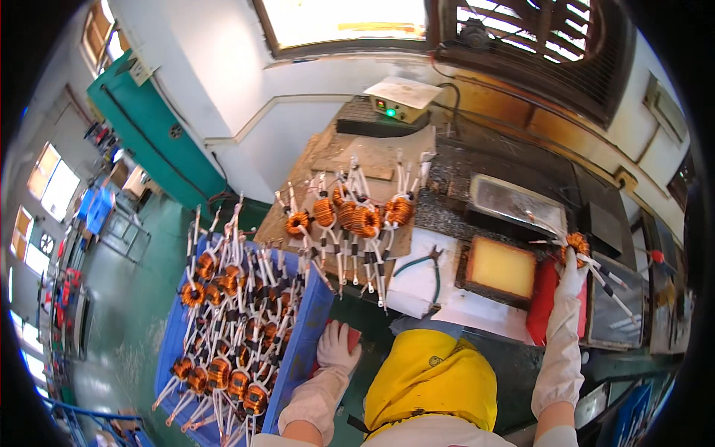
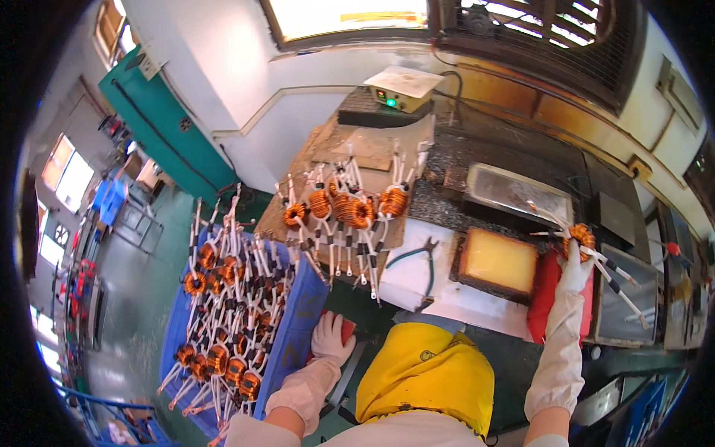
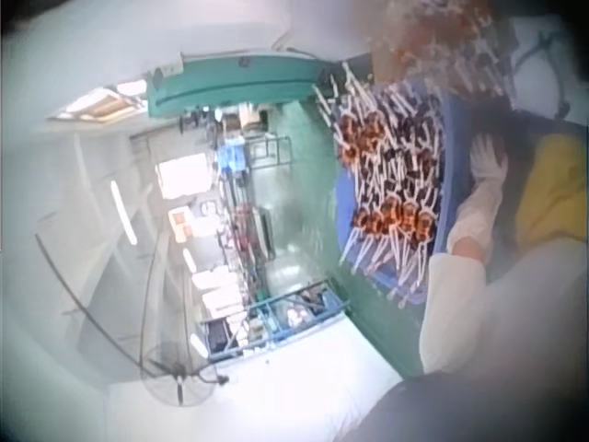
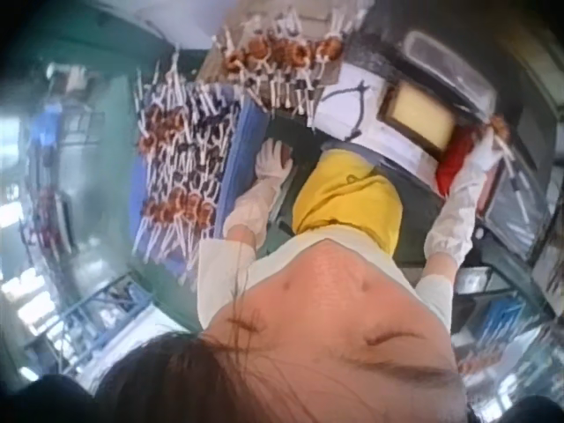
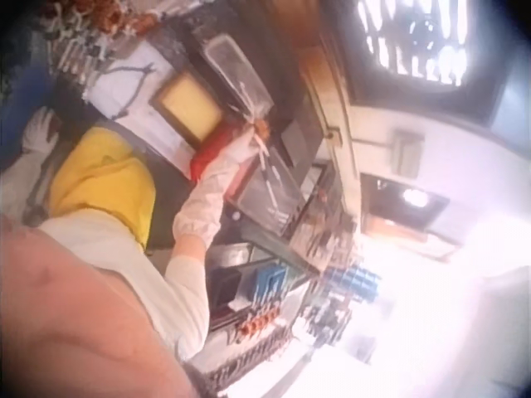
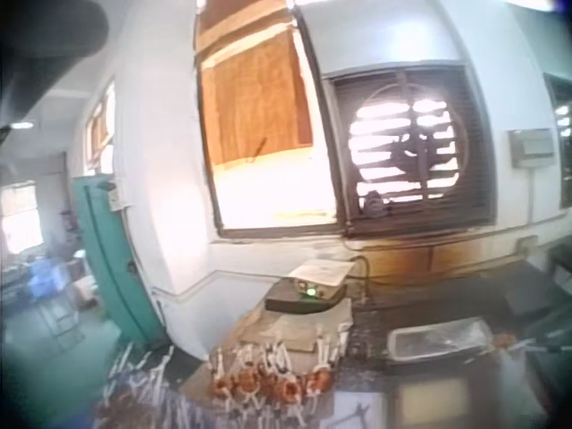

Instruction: The person takes coils from a container, dips their wire leads into flux paste, and dips the leads into a molten solder bath by hand.

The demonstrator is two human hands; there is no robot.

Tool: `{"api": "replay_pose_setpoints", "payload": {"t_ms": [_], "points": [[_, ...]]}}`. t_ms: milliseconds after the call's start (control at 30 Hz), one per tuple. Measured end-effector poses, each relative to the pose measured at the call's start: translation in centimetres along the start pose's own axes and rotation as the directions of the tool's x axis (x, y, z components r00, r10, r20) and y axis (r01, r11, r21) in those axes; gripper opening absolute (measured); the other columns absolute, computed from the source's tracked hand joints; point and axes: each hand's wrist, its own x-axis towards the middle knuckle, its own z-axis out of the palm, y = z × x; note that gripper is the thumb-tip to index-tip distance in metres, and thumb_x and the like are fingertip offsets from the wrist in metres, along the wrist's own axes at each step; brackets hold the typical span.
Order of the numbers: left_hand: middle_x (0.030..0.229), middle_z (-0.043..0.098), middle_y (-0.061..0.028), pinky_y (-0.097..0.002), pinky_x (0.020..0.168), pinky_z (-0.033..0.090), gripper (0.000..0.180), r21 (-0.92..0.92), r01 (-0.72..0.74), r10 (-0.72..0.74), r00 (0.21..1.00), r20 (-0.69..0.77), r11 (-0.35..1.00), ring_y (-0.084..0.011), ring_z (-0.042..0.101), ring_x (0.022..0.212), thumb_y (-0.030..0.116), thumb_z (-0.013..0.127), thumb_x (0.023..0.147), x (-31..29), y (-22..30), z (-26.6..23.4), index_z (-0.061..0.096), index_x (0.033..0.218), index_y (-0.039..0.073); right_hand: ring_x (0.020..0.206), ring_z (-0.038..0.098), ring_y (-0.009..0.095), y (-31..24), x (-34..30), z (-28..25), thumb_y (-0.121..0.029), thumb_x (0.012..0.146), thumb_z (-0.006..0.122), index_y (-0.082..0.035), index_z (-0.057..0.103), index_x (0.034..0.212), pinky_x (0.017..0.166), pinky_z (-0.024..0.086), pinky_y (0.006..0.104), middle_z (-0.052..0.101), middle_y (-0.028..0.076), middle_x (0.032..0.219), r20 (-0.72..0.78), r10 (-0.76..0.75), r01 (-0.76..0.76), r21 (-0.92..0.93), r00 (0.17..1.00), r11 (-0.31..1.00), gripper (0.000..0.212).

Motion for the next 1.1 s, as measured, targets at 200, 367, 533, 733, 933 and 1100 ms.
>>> {"api": "replay_pose_setpoints", "payload": {"t_ms": [200,367,533,733,933,1100], "points": [[0.133,0.045,-0.0166,-0.0464,0.1,0.037,0.065,0.015,-0.01,0.01,0.998,-0.059,1.0,-0.0356,0.044,0.122,0.035,0.069,0.068,-0.6,-0.5,-0.1,0.051,0.126,0.011,0.096,0.061,0.016,0.1,-0.3,1.0,-0.013,0.085,0.068,-0.013,0.043,0.13,0.068,0.054,0.0301,0.057,0.005,0.117,0.032,-0.008,0.009,-0.055,0.999,0.998,0.052],[0.132,0.045,-0.0169,-0.0472,0.101,0.036,0.065,-0.02,-0.01,0.008,0.998,-0.067,1.0,-0.0366,0.043,0.122,0.033,0.068,0.068,-0.6,-0.4,-0.3,0.05,0.126,0.011,0.097,0.06,0.015,0.9,0.2,0.7,-0.015,0.085,0.067,-0.013,0.042,0.131,0.067,0.054,0.0296,0.056,0.005,0.118,0.082,-0.029,0.037,-0.089,0.996,0.995,0.052],[0.131,0.046,-0.0171,-0.0475,0.1,0.037,0.065,-0.024,-0.018,0.016,0.997,-0.08,1.0,-0.0367,0.044,0.122,0.032,0.068,0.067,-0.4,-0.3,-0.3,0.05,0.126,0.011,0.098,0.06,0.015,1.4,1.1,-0.2,-0.018,0.086,0.067,-0.014,0.042,0.132,0.068,0.054,0.0303,0.055,0.004,0.12,0.155,-0.012,0.03,-0.114,0.988,0.993,0.053],[0.131,0.046,-0.0173,-0.0473,0.1,0.037,0.064,-0.021,-0.02,0.018,0.996,-0.088,1.0,-0.037,0.044,0.121,0.032,0.068,0.067,-0.5,-0.3,-0.2,0.05,0.125,0.01,0.099,0.059,0.014,0.9,0.4,0.4,-0.019,0.086,0.068,-0.015,0.042,0.132,0.068,0.053,0.0302,0.056,0.003,0.12,0.071,-0.009,0.02,-0.157,0.997,0.987,0.053],[0.131,0.046,-0.0178,-0.047,0.101,0.036,0.064,-0.024,-0.025,0.023,0.996,-0.083,0.999,-0.037,0.043,0.122,0.032,0.067,0.068,-0.4,-0.4,-0.2,0.05,0.126,0.01,0.097,0.059,0.014,1.2,0.7,0.1,-0.02,0.085,0.069,-0.016,0.045,0.129,0.067,0.052,0.0293,0.056,0.002,0.119,0.071,-0.014,0.024,-0.155,0.997,0.988,0.05],[0.131,0.046,-0.0179,-0.0468,0.101,0.036,0.064,-0.021,-0.022,0.021,0.997,-0.072,1.0,-0.037,0.043,0.122,0.033,0.067,0.069,-0.5,-0.4,-0.1,0.05,0.126,0.01,0.097,0.059,0.014,1.2,0.7,0.2,-0.019,0.085,0.069,-0.015,0.044,0.129,0.066,0.053,0.0294,0.056,0.004,0.119,0.047,-0.009,0.016,-0.162,0.999,0.987,0.051]]}}
